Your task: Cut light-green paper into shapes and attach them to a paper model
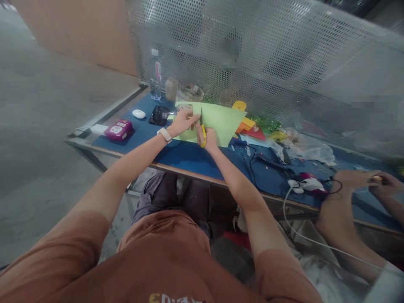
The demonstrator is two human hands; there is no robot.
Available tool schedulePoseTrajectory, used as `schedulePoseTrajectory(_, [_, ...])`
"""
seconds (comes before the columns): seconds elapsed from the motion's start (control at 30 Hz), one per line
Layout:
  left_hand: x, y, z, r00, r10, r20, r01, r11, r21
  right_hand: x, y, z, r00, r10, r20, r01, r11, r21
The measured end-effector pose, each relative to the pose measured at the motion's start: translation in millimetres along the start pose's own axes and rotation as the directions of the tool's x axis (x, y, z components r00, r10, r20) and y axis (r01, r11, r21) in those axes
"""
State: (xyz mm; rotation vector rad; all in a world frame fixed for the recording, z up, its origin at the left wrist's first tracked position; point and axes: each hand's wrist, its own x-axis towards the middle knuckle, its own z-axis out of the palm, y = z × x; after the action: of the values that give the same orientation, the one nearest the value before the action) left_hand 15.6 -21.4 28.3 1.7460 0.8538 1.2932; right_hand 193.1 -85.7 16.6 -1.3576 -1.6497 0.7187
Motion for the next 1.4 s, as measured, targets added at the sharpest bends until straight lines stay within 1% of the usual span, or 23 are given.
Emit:
schedulePoseTrajectory(0.23, [-0.8,2.2,0.0,1.0,0.025,0.006,-0.025,1.0,-0.006,1.9,2.8,1.0,1.0,0.011,0.003,-0.011,1.0,0.023])
schedulePoseTrajectory(0.5, [-1.7,6.1,0.8,1.0,-0.005,-0.021,0.005,1.0,-0.013,5.1,12.1,2.3,1.0,-0.003,0.004,0.003,0.999,0.042])
schedulePoseTrajectory(0.63, [-0.3,3.6,0.4,1.0,0.001,-0.025,-0.001,1.0,-0.012,5.0,12.2,3.1,1.0,0.019,0.008,-0.019,0.999,0.046])
schedulePoseTrajectory(0.73, [2.3,-1.3,-0.2,0.999,0.031,-0.032,-0.032,0.999,-0.013,5.1,10.5,4.0,0.999,0.034,0.01,-0.035,0.998,0.058])
schedulePoseTrajectory(0.87, [6.2,-8.6,-0.5,0.992,0.122,-0.029,-0.122,0.992,-0.017,5.5,8.4,3.6,0.999,0.034,0.001,-0.034,0.996,0.079])
schedulePoseTrajectory(0.97, [7.5,-9.6,-0.5,0.985,0.169,-0.026,-0.169,0.986,-0.01,7.2,7.7,1.7,0.999,0.046,0.002,-0.046,0.994,0.095])
schedulePoseTrajectory(1.13, [6.2,-3.0,-3.7,0.978,0.208,-0.022,-0.208,0.978,0.004,8.9,3.2,-9.1,0.994,0.103,0.03,-0.106,0.985,0.138])
schedulePoseTrajectory(1.27, [6.4,-2.3,-9.2,0.97,0.243,0.014,-0.243,0.97,0.009,8.7,2.8,-24.6,0.992,0.067,0.109,-0.082,0.986,0.145])
schedulePoseTrajectory(1.33, [7.0,-3.3,-11.7,0.967,0.254,0.033,-0.255,0.967,0.015,10.0,6.1,-32.3,0.989,0.042,0.14,-0.06,0.99,0.127])
schedulePoseTrajectory(1.4, [7.3,-3.6,-13.4,0.964,0.262,0.051,-0.263,0.964,0.026,12.3,10.5,-39.4,0.985,0.046,0.165,-0.062,0.993,0.095])
